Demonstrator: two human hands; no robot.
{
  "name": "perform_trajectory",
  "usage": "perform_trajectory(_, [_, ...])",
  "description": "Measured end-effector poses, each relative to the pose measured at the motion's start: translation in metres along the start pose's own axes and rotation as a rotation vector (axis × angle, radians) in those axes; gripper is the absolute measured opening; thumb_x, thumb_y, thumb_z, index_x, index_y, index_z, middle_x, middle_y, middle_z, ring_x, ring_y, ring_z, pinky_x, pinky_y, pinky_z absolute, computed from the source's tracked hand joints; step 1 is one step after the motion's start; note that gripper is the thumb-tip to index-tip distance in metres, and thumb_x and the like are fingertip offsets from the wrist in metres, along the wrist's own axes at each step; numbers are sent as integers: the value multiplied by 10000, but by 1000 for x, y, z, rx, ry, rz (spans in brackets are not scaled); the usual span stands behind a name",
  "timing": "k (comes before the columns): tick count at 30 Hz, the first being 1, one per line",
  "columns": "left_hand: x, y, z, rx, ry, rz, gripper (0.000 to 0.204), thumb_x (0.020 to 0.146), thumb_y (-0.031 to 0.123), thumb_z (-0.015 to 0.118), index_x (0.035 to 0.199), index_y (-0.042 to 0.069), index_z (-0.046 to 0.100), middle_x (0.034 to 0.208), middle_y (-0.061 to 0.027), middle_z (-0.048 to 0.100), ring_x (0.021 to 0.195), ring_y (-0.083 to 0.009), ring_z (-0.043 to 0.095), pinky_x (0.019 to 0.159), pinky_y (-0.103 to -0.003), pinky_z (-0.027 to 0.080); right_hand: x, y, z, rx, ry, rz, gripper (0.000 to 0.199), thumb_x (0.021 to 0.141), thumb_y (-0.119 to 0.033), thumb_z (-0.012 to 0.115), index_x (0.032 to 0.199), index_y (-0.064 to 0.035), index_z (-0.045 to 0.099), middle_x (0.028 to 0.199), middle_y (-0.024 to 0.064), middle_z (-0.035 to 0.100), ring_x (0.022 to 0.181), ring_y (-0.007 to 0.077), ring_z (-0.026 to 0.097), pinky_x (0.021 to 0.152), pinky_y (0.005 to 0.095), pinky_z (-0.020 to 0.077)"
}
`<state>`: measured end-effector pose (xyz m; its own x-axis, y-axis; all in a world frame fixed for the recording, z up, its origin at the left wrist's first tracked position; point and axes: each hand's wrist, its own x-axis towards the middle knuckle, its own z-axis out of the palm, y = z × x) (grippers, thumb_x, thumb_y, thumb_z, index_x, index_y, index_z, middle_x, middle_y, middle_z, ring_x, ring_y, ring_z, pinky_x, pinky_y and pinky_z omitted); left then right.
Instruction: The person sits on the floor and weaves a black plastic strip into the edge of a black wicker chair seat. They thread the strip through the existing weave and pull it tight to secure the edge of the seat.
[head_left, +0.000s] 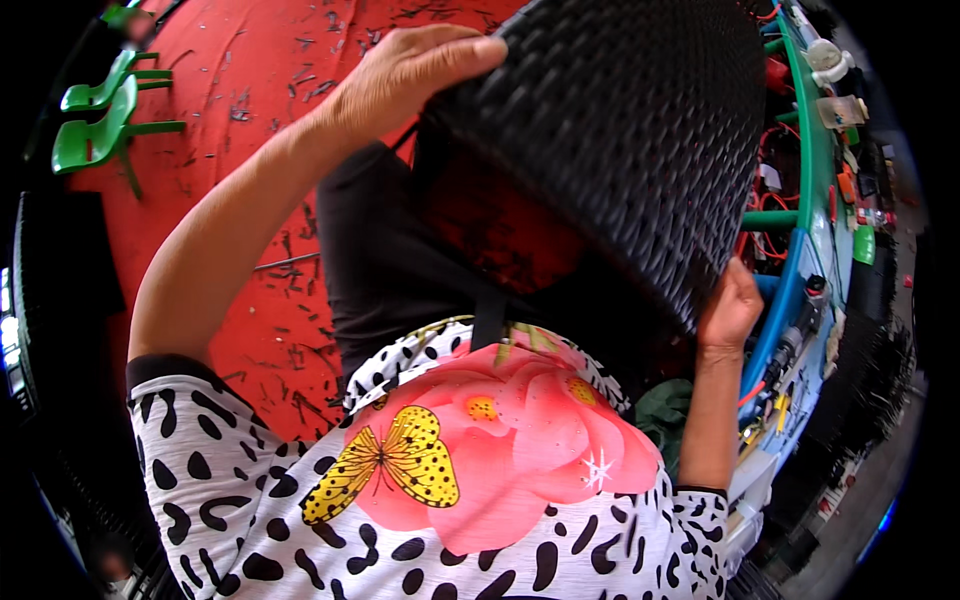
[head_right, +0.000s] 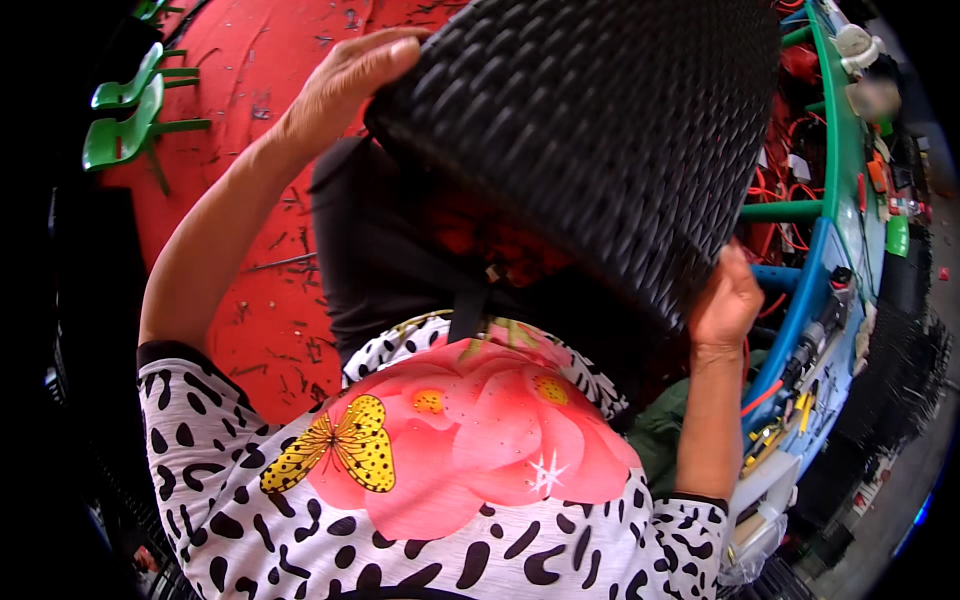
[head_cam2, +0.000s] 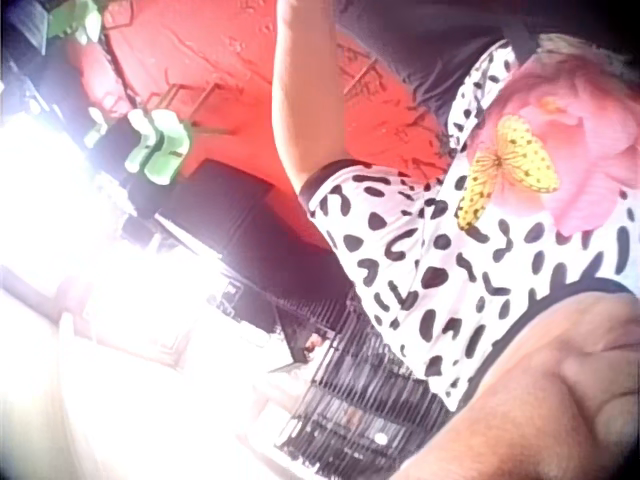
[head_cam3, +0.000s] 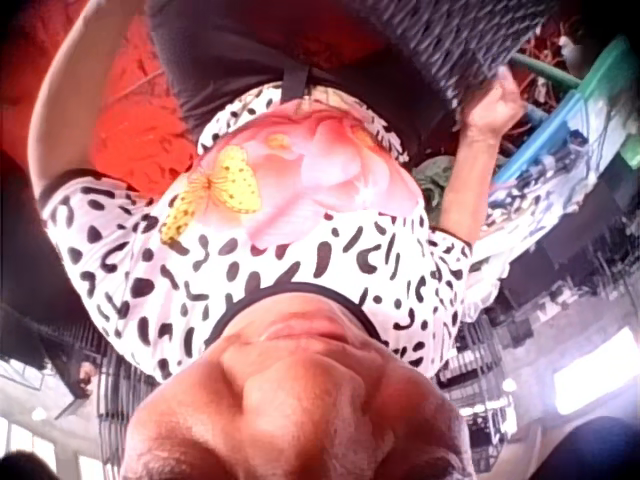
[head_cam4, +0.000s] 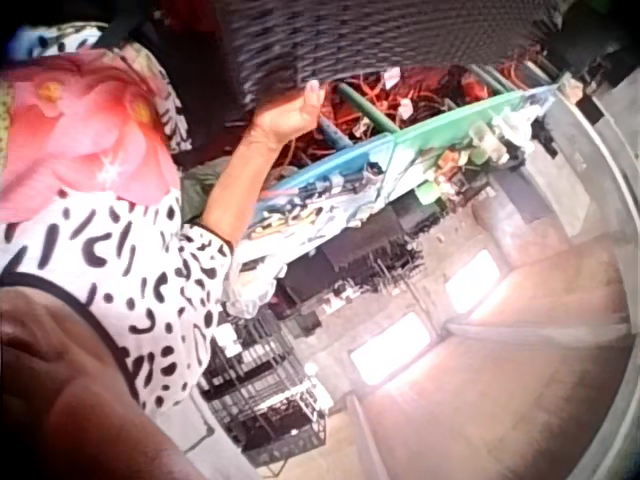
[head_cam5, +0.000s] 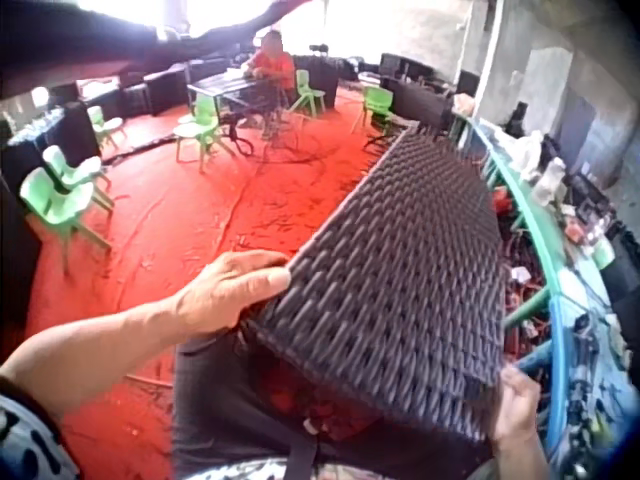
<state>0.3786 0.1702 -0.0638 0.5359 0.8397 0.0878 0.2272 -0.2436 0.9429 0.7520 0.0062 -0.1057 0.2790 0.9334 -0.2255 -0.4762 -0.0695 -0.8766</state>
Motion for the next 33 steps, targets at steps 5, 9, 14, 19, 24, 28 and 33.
perform_trajectory(5, [-6,-17,-62,-362,154,-214,472,858,337,597,1170,-15,562,994,-102,652,920,-163,583,835,-334,449,17,-12,68,105,-351,65,559,835,-229,480,1297,76,408,1328,171,474,1243,279,425,1081,366,255])
perform_trajectory(9, [-30,-13,-94,-155,112,-184,543,842,396,597,1179,-29,578,1063,-82,636,1012,-146,559,888,-301,419,32,-15,108,166,-450,165,538,832,-197,491,1298,61,412,1303,170,501,1205,289,471,1053,395,310])
perform_trajectory(14, [-87,-84,-148,-100,708,-246,329,899,297,545,1031,13,645,904,-38,665,837,-85,606,726,-258,476,51,-9,136,273,-494,210,474,860,-175,481,1277,44,439,1255,164,543,1145,290,530,1011,422,375])
perform_trajectory(19, [-104,-175,-103,281,604,-555,367,735,191,748,1047,36,633,877,-35,669,733,-91,608,632,-243,472,52,-7,152,220,-422,222,422,898,-208,489,1245,32,479,1210,151,577,1112,274,555,995,412,403])
perform_trajectory(24, [-39,-190,-35,84,500,-134,482,676,267,785,1067,47,607,919,-115,669,841,-239,643,745,-384,495,43,-8,167,112,-280,130,282,901,-151,514,1129,10,549,1085,114,632,954,223,624,885,372,482])
perform_trajectory(28, [-18,-198,1,242,839,-117,262,727,188,700,908,9,637,798,-151,667,782,-292,656,687,-381,491,52,-4,166,77,-159,96,277,899,-134,541,1130,17,531,1061,112,624,926,211,627,833,346,514])
perform_trajectory(33, [-15,-200,-20,108,615,-66,207,705,134,711,854,7,645,745,-59,668,722,-138,624,657,-329,492,47,-11,170,22,-277,-50,350,879,-128,580,1182,23,488,1087,104,605,937,200,619,847,339,512])
